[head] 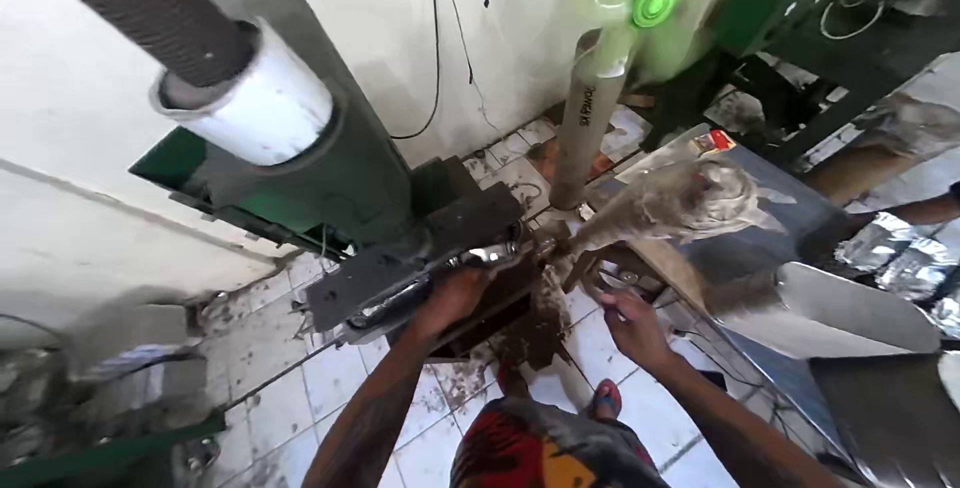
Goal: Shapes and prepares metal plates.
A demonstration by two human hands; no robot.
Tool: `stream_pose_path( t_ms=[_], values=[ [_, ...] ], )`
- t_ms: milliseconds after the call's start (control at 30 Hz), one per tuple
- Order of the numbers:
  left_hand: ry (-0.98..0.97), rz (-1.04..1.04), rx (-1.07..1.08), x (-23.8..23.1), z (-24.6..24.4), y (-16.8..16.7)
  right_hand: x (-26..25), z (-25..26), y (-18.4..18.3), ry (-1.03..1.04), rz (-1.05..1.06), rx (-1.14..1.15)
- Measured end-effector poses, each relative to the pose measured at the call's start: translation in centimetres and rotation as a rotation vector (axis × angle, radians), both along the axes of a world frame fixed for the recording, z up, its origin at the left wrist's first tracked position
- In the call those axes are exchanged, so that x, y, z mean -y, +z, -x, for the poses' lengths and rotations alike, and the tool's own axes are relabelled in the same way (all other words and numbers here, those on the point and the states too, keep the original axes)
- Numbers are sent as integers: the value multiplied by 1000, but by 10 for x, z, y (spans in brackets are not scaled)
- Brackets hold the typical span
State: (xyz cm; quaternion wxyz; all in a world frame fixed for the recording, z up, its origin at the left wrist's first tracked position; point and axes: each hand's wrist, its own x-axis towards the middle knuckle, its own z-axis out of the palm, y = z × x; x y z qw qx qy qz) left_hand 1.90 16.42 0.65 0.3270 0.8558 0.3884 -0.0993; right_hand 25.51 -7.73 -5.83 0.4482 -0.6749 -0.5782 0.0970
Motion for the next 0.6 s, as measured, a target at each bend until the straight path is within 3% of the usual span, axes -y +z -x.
stream_pose_path(
  t_ms=[100,167,233,300,367,500,600],
  values=[
    [-230,-19,-112,-3,70,9,-78,22,16,366,-93,480],
    [-317,-83,-188,-30,116,-19,-125,37,21,606,61,648],
    [-358,-105,-225,-39,142,-24,-169,50,25,732,344,704],
    [-374,-145,-146,-13,152,1,-197,77,18,688,463,692],
    [-348,-98,43,34,157,36,-205,125,20,695,581,522],
    [-326,257,304,110,154,68,-226,240,23,798,576,342],
    [-238,419,295,138,138,76,-224,225,44,1001,426,442]
  ],
)
